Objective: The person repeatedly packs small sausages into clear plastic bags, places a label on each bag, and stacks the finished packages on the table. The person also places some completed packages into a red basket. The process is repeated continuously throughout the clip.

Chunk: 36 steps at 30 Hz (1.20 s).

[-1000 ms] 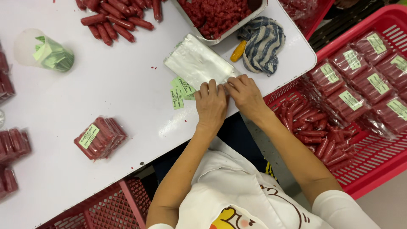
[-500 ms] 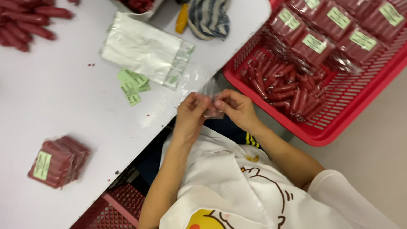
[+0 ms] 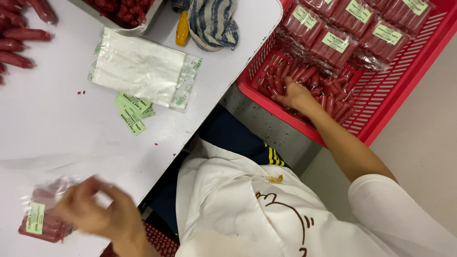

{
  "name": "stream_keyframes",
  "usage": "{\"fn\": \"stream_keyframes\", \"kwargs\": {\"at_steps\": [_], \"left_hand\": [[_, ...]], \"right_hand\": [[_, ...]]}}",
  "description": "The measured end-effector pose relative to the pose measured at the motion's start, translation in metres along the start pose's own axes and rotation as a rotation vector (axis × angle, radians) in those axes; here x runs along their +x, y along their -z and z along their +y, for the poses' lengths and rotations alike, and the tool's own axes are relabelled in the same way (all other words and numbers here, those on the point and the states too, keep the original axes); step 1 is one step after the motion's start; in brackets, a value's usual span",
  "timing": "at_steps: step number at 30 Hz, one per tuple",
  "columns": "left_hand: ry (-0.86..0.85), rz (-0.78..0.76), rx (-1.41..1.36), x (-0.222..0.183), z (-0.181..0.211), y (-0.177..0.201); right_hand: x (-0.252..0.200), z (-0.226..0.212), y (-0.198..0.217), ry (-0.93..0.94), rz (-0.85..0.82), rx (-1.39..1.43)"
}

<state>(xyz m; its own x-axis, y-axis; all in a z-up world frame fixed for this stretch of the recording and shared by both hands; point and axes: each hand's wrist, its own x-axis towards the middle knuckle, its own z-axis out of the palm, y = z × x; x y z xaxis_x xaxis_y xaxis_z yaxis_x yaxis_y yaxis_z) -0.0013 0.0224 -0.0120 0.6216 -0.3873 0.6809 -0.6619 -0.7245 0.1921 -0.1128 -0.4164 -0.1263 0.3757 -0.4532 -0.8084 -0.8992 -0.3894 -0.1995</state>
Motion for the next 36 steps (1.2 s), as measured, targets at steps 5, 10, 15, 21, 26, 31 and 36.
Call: {"fn": "stream_keyframes", "kwargs": {"at_steps": [5,10,15,21,26,31,36], "left_hand": [[0.125,-0.159,0.062,-0.065,-0.011,-0.058],[0.104,-0.127,0.135,-0.077,-0.006,-0.076],[0.159,-0.095,0.06,-0.079,-0.009,-0.082],[0.165,-0.097,0.05,-0.081,-0.011,-0.084],[0.175,-0.098,0.051,-0.078,-0.009,-0.082],[0.181,-0.096,0.049,-0.079,-0.01,-0.081],[0.173,-0.079,0.035,-0.074,-0.007,-0.081]], "right_hand": [[0.093,0.049,-0.044,0.086,0.036,-0.21],[0.086,0.065,-0.043,0.197,0.075,-0.117],[0.085,0.076,-0.04,0.156,-0.023,0.264],[0.07,0.051,-0.006,0.236,0.189,0.727],[0.1,0.021,-0.033,0.3,0.206,0.052],[0.126,0.012,-0.05,0.234,0.068,-0.233],[0.118,0.015,-0.05,0.256,0.042,0.067]]}}
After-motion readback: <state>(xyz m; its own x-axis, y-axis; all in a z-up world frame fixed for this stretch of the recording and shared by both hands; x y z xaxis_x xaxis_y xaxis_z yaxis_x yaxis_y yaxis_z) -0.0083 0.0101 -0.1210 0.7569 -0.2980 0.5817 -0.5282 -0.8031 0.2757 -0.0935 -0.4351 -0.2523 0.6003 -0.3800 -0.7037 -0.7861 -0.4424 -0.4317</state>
